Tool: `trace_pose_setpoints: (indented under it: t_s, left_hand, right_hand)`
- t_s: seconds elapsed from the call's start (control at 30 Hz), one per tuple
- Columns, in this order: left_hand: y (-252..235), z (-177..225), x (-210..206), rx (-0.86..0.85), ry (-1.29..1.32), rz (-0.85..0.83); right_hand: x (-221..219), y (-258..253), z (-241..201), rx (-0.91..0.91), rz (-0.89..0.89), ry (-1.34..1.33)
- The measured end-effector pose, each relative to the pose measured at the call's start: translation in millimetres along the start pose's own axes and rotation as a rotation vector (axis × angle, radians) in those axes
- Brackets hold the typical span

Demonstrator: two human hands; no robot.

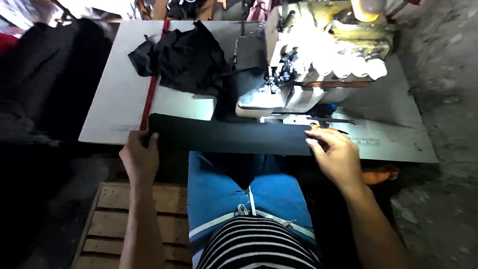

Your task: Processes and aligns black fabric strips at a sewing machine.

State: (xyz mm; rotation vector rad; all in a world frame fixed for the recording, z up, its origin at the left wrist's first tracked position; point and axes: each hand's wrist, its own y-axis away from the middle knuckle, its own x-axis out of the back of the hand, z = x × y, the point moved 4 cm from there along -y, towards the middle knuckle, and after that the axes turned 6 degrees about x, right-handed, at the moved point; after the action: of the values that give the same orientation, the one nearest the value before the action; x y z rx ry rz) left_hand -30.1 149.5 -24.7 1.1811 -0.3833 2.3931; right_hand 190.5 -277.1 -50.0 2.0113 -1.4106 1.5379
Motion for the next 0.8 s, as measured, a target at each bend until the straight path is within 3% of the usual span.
trace_pose_setpoints:
  t_s: [0.1,0.17,0.23,0.3,0.37,0.47,0.7,0.8]
  left_hand:
    - [7,7,1,-0.092,0.053,0.023]
    - [23,40,5,-0.211,0.127,0.052]
    - [57,78,-3,-0.409,0.203,0.002]
    - [95,104,-27,-0.618,0.221,-0.148]
    - [121,105,-50,-0.689,0.173,-0.266]
    - [119,91,-53,-0.643,0.266,-0.271]
    - [109,94,-47,-0.552,0.407,-0.173]
    - [89,86,-34,-0.554,0.351,-0.149]
  right_hand:
    - [9,1,-38,-0.023,0.068,-0.123]
    - [-4,-6,-82,-0.08,0.05,-0.511]
    - [-29,-10,-123,-0.195,-0.087,-1.058]
    - [-50,-13,-149,-0.31,-0.218,-1.279]
    - [-62,-12,-153,-0.399,-0.266,-1.243]
    - [-66,-9,-147,-0.459,-0.298,-1.265]
    - [-79,-23,-157,-0.398,-0.223,-1.379]
    - [-74,-28,-155,-0.221,-0.181,-1.2]
